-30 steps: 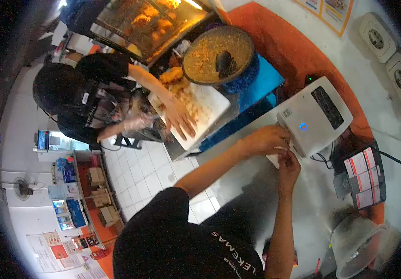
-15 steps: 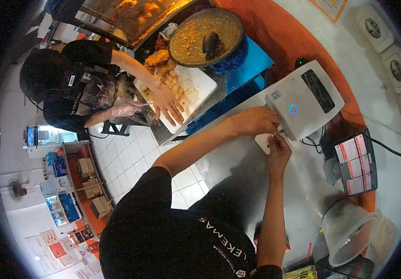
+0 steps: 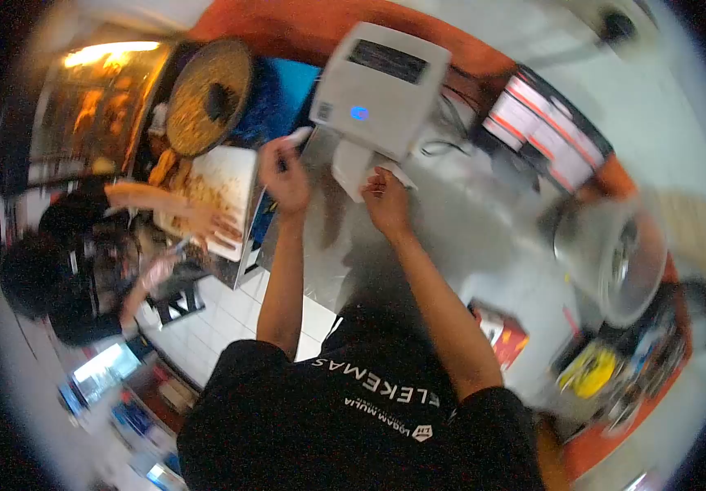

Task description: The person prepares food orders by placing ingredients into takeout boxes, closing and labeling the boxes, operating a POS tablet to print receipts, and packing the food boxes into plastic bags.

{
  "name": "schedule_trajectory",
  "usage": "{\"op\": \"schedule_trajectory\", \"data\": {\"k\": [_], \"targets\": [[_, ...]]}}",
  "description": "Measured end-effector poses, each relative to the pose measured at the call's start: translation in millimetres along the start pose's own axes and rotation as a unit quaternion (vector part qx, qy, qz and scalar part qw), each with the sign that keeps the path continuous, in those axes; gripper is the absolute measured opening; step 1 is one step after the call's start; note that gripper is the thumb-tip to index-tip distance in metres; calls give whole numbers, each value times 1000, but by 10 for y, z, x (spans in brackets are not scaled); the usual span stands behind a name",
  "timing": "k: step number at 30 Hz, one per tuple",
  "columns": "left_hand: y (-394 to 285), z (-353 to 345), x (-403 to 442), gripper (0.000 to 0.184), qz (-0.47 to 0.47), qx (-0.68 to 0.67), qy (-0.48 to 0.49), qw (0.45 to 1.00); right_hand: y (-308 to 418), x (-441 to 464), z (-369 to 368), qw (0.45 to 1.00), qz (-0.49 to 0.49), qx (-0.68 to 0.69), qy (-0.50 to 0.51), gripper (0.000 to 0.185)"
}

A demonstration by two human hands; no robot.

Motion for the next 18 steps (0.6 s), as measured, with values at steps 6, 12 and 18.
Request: {"op": "schedule_trajectory", "data": {"k": [6, 12, 18], "targets": [[-1401, 53, -1055, 16, -282, -76, 236, 927, 414, -1673, 778, 903, -212, 370, 46, 38], [-2072, -215, -2562, 40, -292, -280, 600, 690, -115, -3324, 1696, 850, -188, 412, -268, 21], [-2857, -443, -3430, 54, -436, -218, 635, 599, -926, -4437, 2220, 835, -159, 276, -450, 15]]}}
Point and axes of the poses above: each hand's wrist, its own x-axis towards the middle knuckle, its own z-axis out of the back of the hand, y = z × x, the point moved 5 cm from there along x, towards the middle knuckle, and after that the axes turned 4 degrees about x, right-handed, at the moved point
